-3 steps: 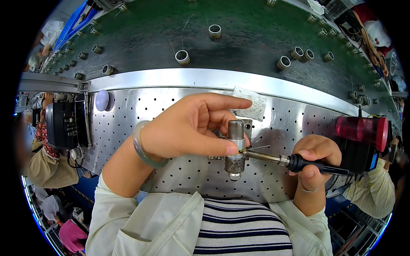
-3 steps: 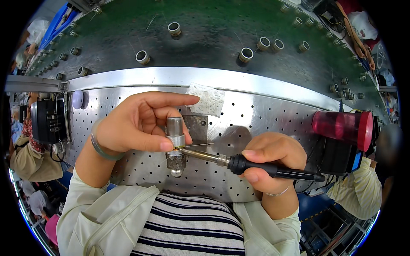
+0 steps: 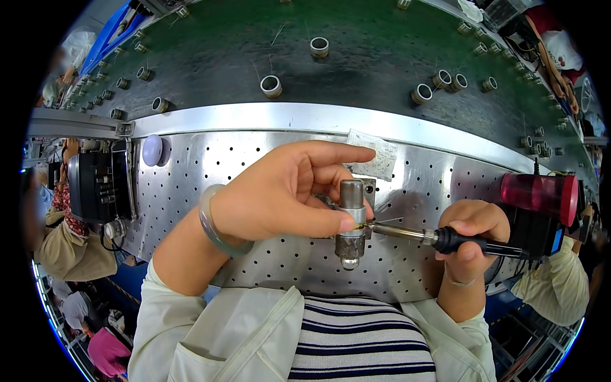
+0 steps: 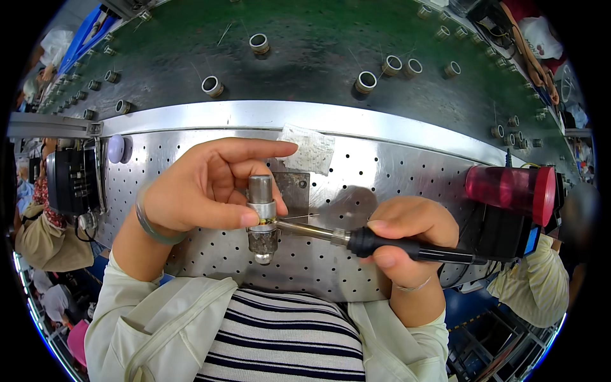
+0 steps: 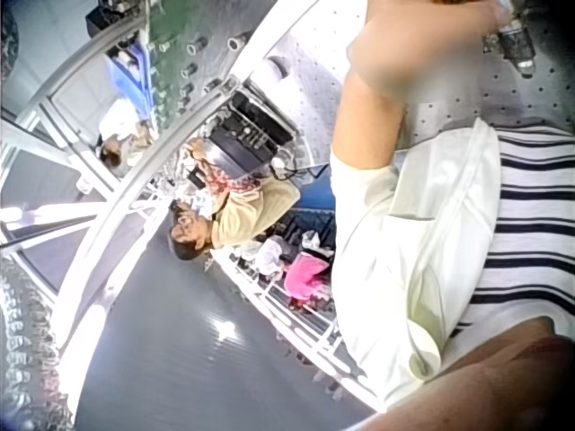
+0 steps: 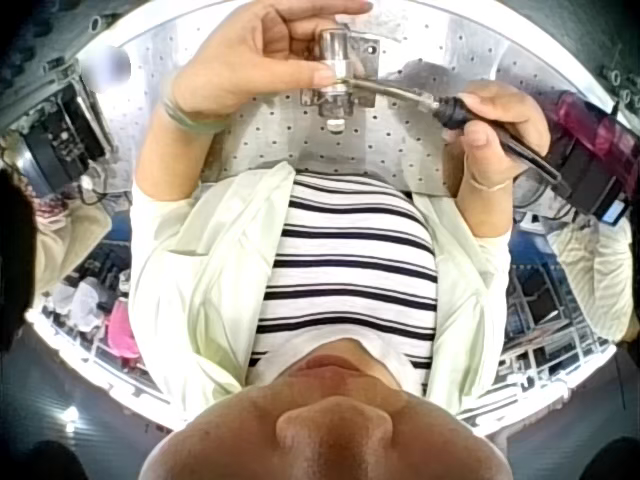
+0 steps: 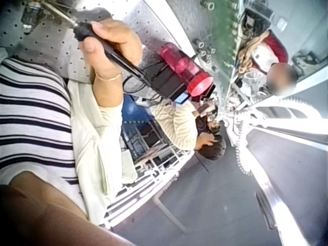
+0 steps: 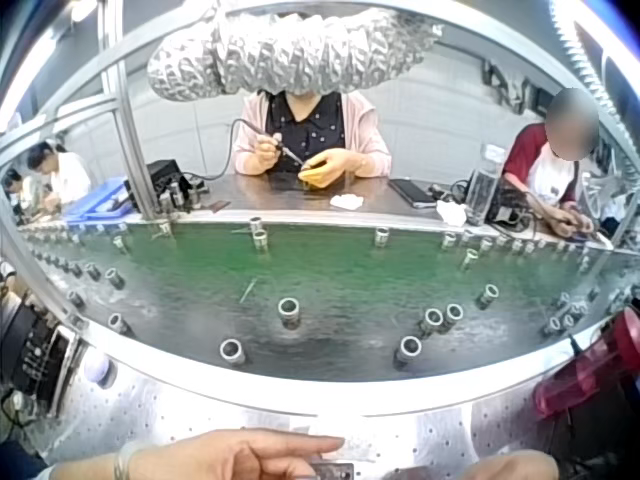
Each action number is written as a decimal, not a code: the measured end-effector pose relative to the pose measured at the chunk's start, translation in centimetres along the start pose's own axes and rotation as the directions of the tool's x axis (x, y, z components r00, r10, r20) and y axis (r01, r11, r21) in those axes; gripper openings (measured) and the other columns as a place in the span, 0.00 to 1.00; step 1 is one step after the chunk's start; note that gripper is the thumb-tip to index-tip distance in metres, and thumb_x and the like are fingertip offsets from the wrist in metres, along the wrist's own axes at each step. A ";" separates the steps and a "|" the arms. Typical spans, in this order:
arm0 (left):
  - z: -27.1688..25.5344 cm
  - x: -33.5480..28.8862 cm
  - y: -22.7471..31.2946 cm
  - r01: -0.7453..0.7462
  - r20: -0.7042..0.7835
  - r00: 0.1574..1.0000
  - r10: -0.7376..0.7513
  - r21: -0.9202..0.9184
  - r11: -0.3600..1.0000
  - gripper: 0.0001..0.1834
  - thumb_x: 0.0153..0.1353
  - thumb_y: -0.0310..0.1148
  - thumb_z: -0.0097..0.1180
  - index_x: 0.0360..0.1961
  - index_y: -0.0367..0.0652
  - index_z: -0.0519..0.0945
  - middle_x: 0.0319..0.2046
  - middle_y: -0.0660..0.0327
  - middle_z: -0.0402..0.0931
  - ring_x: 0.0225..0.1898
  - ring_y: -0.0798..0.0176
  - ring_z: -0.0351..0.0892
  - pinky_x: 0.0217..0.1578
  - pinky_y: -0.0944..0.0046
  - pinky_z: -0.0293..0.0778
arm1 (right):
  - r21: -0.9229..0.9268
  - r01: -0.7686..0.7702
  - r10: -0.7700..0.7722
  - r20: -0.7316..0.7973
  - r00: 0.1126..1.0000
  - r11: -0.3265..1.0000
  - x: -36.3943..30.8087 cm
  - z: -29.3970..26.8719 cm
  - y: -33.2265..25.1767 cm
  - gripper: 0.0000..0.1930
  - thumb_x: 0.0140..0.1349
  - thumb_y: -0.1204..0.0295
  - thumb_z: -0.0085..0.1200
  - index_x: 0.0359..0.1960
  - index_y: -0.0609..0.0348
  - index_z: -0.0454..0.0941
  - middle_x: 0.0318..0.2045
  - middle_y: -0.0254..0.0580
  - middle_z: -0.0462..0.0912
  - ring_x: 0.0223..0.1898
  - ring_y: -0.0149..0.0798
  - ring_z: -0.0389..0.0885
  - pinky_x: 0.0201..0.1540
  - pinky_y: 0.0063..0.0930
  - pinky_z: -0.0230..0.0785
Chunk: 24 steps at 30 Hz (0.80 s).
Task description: The person uses a soldering iron to apply heat and solder to small cylindrical metal components held in a fixture. They repeatedly pick up components from a conveyor belt, solder them, and place them back on the belt.
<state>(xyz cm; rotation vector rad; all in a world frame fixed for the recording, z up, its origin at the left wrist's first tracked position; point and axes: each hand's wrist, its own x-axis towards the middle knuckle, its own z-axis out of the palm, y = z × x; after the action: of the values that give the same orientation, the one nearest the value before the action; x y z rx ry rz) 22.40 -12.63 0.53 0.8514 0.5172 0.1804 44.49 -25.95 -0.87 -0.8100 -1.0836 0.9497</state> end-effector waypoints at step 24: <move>-2.8 1.4 -0.2 -0.140 0.119 0.980 0.157 -0.141 0.980 0.37 0.48 0.21 0.61 0.61 0.34 0.61 0.40 0.49 0.78 0.41 0.65 0.77 0.43 0.70 0.72 | 0.037 -0.031 0.037 -0.195 0.980 0.999 0.6 0.1 0.0 0.13 0.53 0.69 0.60 0.27 0.65 0.69 0.17 0.43 0.74 0.12 0.28 0.72 0.16 0.15 0.63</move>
<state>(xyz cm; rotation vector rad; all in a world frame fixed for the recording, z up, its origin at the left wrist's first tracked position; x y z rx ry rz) 22.19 -10.42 -1.63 0.7666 0.3161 0.2916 44.46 -25.37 -0.64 -0.8777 -0.8840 0.8945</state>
